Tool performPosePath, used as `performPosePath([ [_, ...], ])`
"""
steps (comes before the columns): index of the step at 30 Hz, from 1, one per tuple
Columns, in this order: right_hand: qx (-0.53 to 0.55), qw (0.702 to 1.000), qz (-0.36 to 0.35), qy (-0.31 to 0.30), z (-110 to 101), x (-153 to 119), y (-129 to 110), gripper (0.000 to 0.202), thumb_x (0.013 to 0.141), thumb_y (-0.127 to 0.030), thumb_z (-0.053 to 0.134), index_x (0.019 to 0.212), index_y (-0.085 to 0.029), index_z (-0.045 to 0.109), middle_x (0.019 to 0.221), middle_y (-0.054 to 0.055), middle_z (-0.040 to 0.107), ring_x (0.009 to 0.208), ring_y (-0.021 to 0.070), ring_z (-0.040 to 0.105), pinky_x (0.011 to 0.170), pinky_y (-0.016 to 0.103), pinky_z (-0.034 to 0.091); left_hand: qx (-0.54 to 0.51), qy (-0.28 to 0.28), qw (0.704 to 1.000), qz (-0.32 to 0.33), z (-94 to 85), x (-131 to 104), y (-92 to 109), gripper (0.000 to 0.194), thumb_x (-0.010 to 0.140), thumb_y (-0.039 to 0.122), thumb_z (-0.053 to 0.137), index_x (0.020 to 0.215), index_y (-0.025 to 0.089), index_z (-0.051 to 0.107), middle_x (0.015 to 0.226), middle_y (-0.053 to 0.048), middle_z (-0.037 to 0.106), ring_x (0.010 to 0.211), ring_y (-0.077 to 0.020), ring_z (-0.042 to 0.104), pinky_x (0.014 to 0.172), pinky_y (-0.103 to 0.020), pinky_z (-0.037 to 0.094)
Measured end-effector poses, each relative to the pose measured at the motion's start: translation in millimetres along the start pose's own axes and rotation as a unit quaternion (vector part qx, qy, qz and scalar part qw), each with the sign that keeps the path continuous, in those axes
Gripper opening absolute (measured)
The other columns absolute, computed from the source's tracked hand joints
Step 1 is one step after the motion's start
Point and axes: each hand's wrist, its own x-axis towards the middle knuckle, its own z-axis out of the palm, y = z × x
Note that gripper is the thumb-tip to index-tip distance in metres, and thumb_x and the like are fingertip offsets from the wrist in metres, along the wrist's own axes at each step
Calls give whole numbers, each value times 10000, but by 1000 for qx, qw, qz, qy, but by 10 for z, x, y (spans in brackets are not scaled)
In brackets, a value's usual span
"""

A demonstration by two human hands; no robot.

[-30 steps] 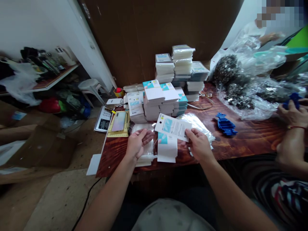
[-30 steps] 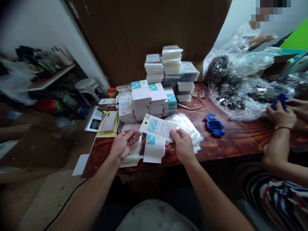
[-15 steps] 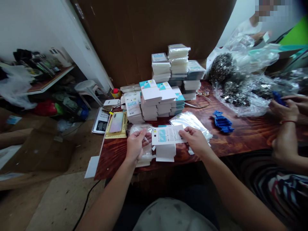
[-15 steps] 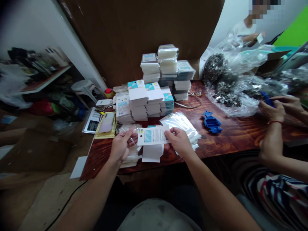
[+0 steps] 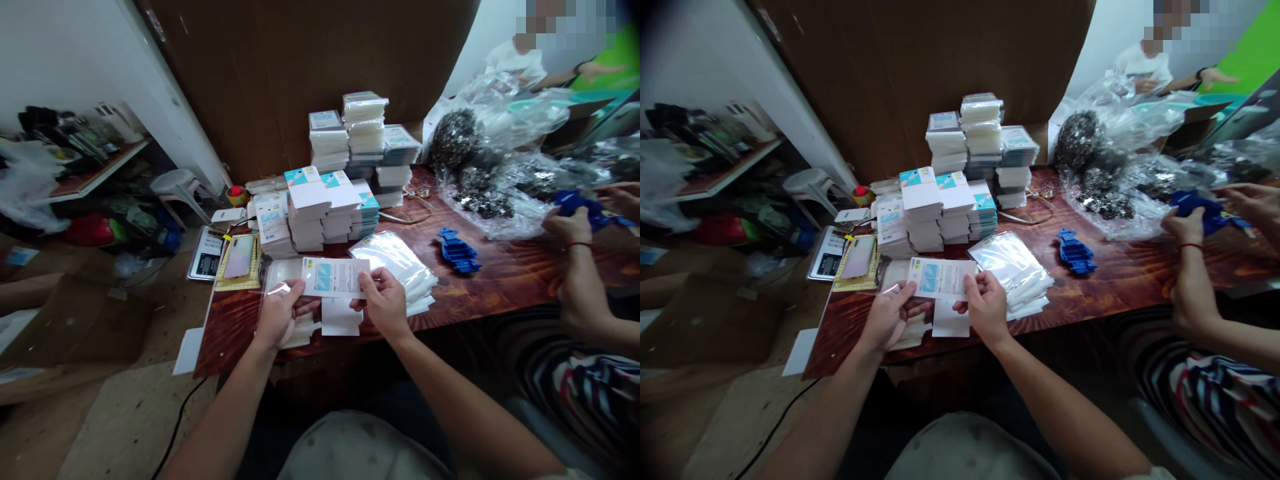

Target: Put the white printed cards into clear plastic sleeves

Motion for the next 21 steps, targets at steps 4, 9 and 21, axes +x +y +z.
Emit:
performPosePath([
  [4, 20, 994, 21, -106, 93, -17, 4, 366, 825, -543, 680, 765, -202, 560, 614, -16, 641, 489, 144, 637, 417, 213, 475, -6, 0, 1000, 15, 26, -13, -20, 366, 745, 269, 802, 1052, 129, 658, 983, -118, 752, 828, -253, 737, 723, -384, 625],
  [9, 58, 957, 28, -283, -85, 185, -54, 607, 677, -369, 848, 1234, -257, 633, 1108, 38, 686, 910, 171, 672, 739, 264, 567, 39, -60, 997, -30, -41, -28, 85, 374, 727, 243, 803, 1065, 125, 695, 1021, -142, 747, 807, -275, 730, 614, -363, 623],
  [21, 38, 964, 98, -245, -7, 83, -114, 325, 753, -460, 780, 813, -150, 702, 599, -1, 652, 439, 111, 543, 411, 219, 469, 38, -89, 994, -44, 29, 45, 121, 329, 780, 338, 766, 1029, 134, 698, 936, -134, 749, 726, -252, 718, 578, -346, 593],
])
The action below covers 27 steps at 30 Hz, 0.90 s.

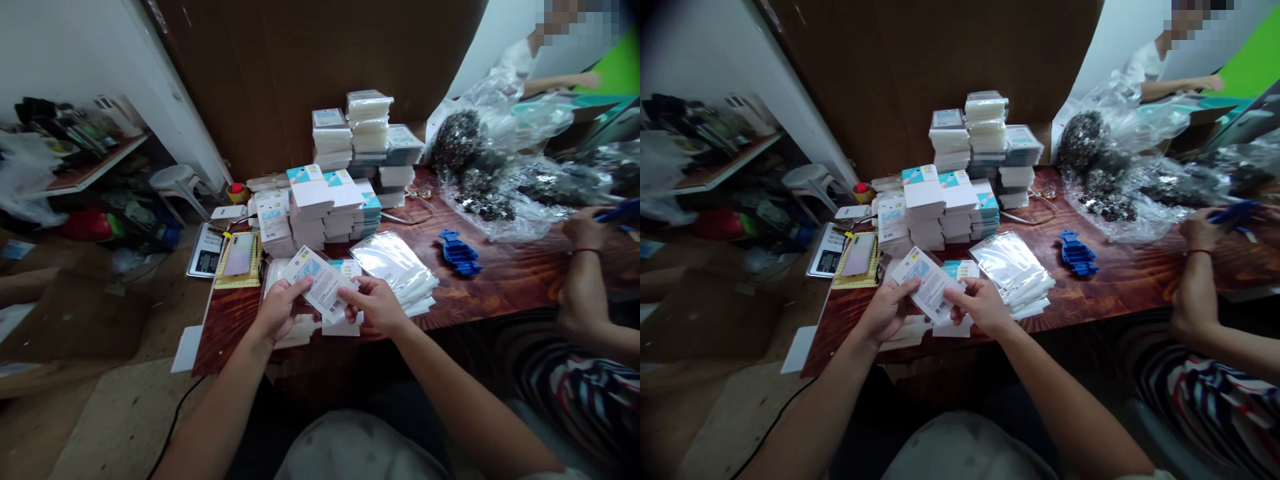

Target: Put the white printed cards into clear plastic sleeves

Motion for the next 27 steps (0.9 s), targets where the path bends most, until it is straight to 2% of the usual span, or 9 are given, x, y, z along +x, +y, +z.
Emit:
performPosePath([
  [4, -13, 987, -28, 160, 130, 25, 46, 368, 746, -518, 765, 719, -171, 644, 512, -19, 610, 381, 110, 516, 368, 215, 443, 41, -6, 999, 32, 60, -53, -123, 407, 706, 302, 836, 1048, 134, 692, 987, -128, 748, 715, -205, 716, 606, -289, 582],
  [6, 1, 991, -24, 135, 131, 26, 49, 367, 755, -523, 754, 787, -168, 664, 564, -5, 651, 443, 127, 585, 431, 226, 500, 83, -11, 996, 28, 60, -76, -176, 372, 717, 346, 826, 978, 121, 688, 881, -122, 750, 661, -194, 709, 583, -279, 578],
  [10, -2, 1000, -3, 16, 77, -17, 35, 362, 755, -505, 757, 829, -157, 686, 656, 19, 695, 521, 130, 625, 505, 240, 535, 138, 15, 990, 17, 59, -116, -182, 369, 785, 494, 732, 770, 149, 603, 596, -49, 663, 428, -138, 593, 395, -228, 477],
  [13, -21, 998, -6, 64, 87, -30, 82, 371, 776, -537, 726, 722, -184, 621, 598, -12, 649, 425, 109, 542, 392, 223, 439, 174, 39, 983, 45, 93, -118, -158, 407, 817, 547, 671, 740, 155, 595, 548, -23, 616, 390, -116, 542, 349, -201, 411],
  [16, -119, 982, -50, 137, 133, 28, 157, 417, 819, -569, 665, 634, -206, 573, 470, -41, 545, 380, 105, 461, 364, 221, 348, 163, 37, 983, 80, 63, -38, -170, 346, 776, 475, 743, 806, 147, 639, 658, -30, 658, 462, -106, 577, 409, -188, 440],
  [19, -196, 964, -73, 165, 185, 148, 195, 409, 824, -569, 646, 637, -210, 581, 500, -32, 563, 417, 114, 491, 412, 229, 381, 121, 0, 992, 29, -70, 103, -194, 308, 766, 429, 762, 796, 149, 635, 642, -15, 639, 445, -87, 546, 409, -175, 416],
  [23, -127, 983, -11, 135, 187, 295, 167, 341, 785, -506, 681, 961, -219, 625, 682, -27, 657, 471, 132, 570, 417, 234, 417, 109, -79, 990, -46, -229, 208, -186, 323, 772, 446, 754, 851, 158, 633, 595, -4, 625, 405, -95, 538, 381, -175, 386],
  [25, -126, 981, -31, 145, 68, 319, 125, 365, 790, -479, 669, 1030, -208, 625, 676, -25, 658, 495, 136, 580, 454, 241, 443, 113, -111, 986, -46, -269, 204, -171, 390, 789, 535, 711, 844, 155, 638, 611, -40, 658, 429, -125, 591, 390, -189, 410],
  [27, -185, 951, -90, 230, -173, 300, 70, 371, 821, -470, 629, 1073, -198, 623, 705, -3, 673, 545, 150, 603, 515, 264, 475, 85, -133, 987, -34, -305, 186, -159, 495, 810, 647, 616, 778, 153, 631, 587, -68, 664, 434, -156, 617, 394, -214, 433],
])
